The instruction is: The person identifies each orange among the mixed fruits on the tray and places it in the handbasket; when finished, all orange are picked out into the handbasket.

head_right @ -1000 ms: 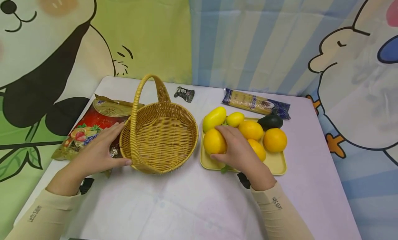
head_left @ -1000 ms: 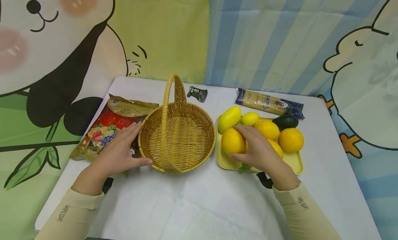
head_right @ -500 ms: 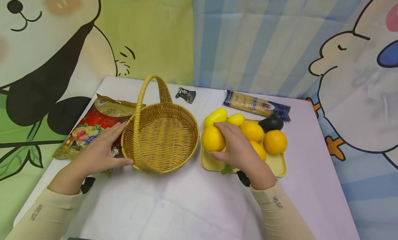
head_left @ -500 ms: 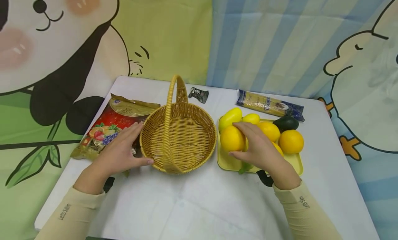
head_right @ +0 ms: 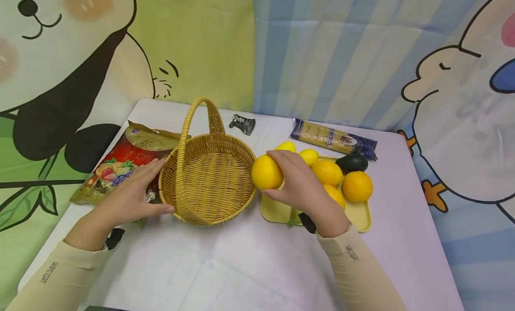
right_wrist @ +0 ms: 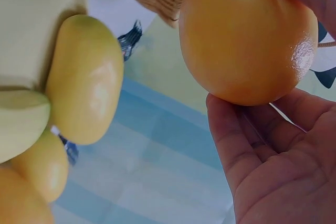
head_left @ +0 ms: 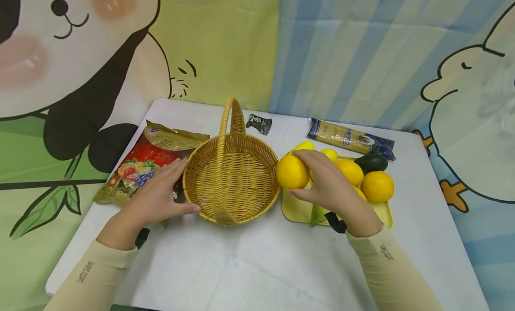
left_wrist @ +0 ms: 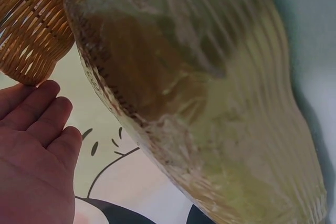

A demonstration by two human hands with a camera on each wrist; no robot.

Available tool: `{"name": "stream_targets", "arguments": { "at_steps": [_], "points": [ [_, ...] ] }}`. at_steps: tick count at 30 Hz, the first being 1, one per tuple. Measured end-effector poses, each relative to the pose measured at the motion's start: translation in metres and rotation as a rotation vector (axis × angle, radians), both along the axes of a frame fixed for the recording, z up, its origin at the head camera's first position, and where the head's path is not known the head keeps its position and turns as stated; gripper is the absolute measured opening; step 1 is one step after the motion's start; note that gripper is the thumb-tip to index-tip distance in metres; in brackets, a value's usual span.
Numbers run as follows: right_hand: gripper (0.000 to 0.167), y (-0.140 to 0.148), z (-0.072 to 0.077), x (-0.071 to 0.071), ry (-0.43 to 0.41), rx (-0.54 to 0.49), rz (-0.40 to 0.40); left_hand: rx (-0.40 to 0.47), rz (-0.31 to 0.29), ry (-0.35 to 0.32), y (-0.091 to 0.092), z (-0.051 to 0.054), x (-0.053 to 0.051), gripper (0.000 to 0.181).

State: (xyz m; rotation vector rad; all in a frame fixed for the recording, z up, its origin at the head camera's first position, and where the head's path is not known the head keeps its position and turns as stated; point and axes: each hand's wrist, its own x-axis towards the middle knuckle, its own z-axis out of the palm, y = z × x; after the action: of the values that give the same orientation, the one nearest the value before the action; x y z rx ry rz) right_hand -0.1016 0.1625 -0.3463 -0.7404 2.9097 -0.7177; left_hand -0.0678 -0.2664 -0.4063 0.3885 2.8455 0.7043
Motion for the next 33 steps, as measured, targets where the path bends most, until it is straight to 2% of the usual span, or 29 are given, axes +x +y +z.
{"name": "stream_targets", "arguments": {
  "at_steps": [8,15,33],
  "points": [
    [0.092,-0.017,0.006,-0.003,0.011,-0.009,0.046,-0.011,-0.001,-0.005,-0.001,0.000,-0.002,0.138],
    [0.091,-0.032,0.010,-0.010,0.026,-0.042,0.096,-0.004,0.002,0.003,-0.002,-0.002,-0.002,0.137],
    [0.087,-0.080,0.015,-0.030,0.010,-0.034,0.195,0.014,0.007,0.000,-0.001,-0.005,-0.002,0.138]
  ]
}}
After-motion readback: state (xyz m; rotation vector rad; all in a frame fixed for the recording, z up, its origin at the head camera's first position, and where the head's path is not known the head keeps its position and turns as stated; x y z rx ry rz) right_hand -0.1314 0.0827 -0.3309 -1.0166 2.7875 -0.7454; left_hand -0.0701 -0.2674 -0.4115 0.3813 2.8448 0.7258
